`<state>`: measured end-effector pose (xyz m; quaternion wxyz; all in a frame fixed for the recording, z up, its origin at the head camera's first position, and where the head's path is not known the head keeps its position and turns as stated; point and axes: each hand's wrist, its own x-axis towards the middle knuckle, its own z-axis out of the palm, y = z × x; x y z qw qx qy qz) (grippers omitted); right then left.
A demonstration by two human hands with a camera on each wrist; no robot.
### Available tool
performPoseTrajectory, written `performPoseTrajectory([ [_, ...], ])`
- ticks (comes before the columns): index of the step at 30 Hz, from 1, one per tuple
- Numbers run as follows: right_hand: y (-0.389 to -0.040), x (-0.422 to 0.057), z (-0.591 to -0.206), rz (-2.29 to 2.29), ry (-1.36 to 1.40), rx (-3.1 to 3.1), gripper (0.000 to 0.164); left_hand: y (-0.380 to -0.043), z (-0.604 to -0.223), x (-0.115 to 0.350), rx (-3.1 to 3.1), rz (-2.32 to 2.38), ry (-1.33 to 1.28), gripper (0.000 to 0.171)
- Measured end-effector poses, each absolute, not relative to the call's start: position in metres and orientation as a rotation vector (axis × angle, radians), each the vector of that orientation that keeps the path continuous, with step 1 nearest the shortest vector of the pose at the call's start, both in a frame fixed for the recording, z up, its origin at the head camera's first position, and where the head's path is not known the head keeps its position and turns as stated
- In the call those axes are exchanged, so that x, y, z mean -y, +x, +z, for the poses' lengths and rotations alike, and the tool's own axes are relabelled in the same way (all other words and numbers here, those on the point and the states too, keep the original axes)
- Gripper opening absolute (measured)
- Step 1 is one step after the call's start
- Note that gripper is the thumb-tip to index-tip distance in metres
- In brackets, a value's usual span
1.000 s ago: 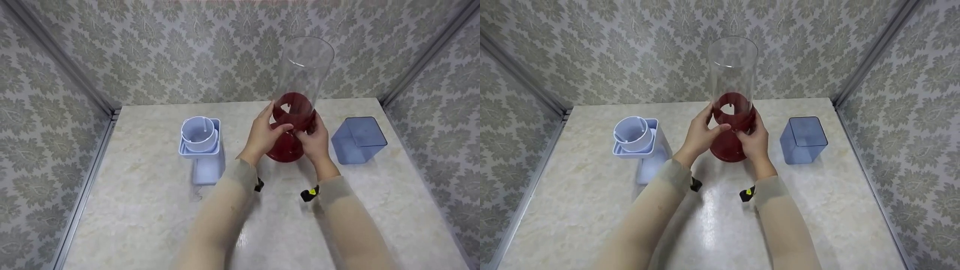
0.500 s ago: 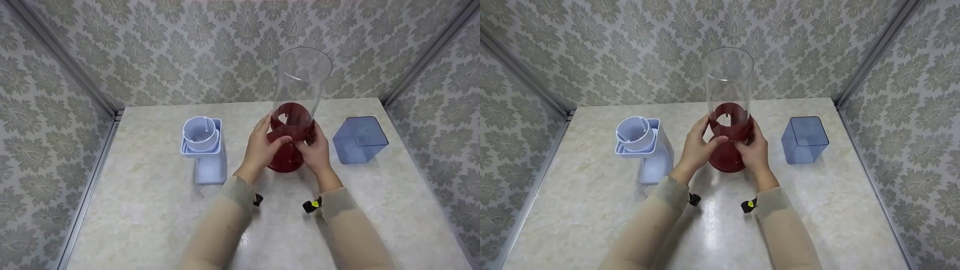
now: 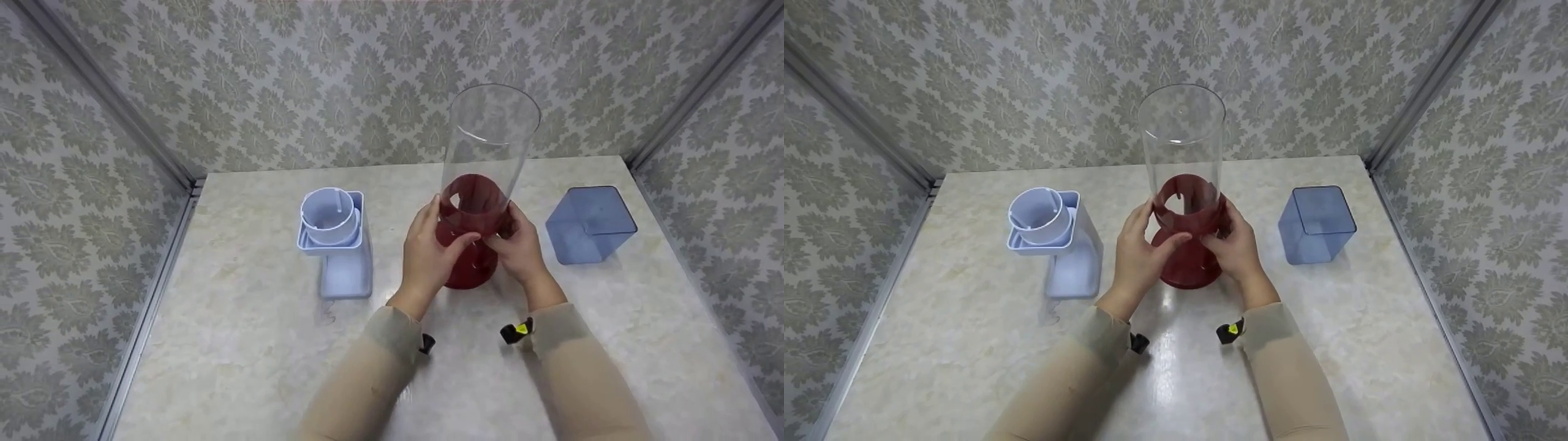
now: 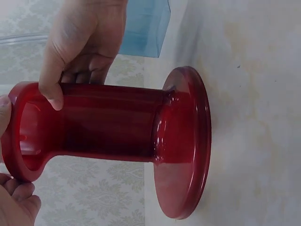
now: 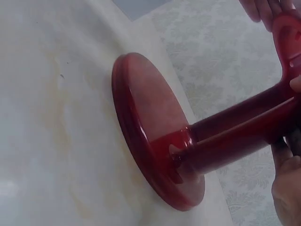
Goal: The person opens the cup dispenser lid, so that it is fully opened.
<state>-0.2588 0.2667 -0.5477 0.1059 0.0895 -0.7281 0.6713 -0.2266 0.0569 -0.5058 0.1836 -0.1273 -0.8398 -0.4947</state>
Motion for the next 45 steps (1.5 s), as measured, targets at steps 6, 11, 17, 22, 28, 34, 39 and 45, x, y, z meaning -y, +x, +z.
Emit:
performPoseTrajectory([
  [6, -0.263, -0.276, -0.546, 2.009, 0.313, 2.193, 0.070, -0.216, -0.507, -0.057, 2.340, -1.332, -0.353, 0.096],
  [11, -0.267, -0.290, -0.542, 2.020, 0.322, 2.251, 0.061, -0.205, -0.505, -0.058, 2.326, -1.257, -0.390, 0.084],
  [17, -0.275, -0.305, -0.539, 2.151, 0.423, 2.235, 0.053, -0.194, -0.508, -0.060, 2.261, -1.238, -0.436, 0.064],
  [22, -0.283, -0.313, -0.538, 2.291, 0.618, 2.188, 0.060, -0.192, -0.512, -0.060, 2.185, -1.309, -0.465, 0.050],
  [28, -0.275, -0.324, -0.535, 2.410, 0.665, 2.130, 0.097, -0.201, -0.517, -0.055, 2.180, -1.562, -0.555, 0.048],
  [34, -0.249, -0.333, -0.531, 2.514, 0.848, 1.926, 0.128, -0.217, -0.515, -0.041, 2.184, -1.840, -0.670, 0.068],
  [39, -0.228, -0.314, -0.531, 2.526, 0.695, 1.772, 0.121, -0.243, -0.512, -0.027, 2.096, -2.105, -0.733, 0.088],
  [45, -0.214, -0.281, -0.528, 2.366, 0.462, 1.801, 0.121, -0.265, -0.514, -0.019, 2.126, -2.244, -0.807, 0.104],
])
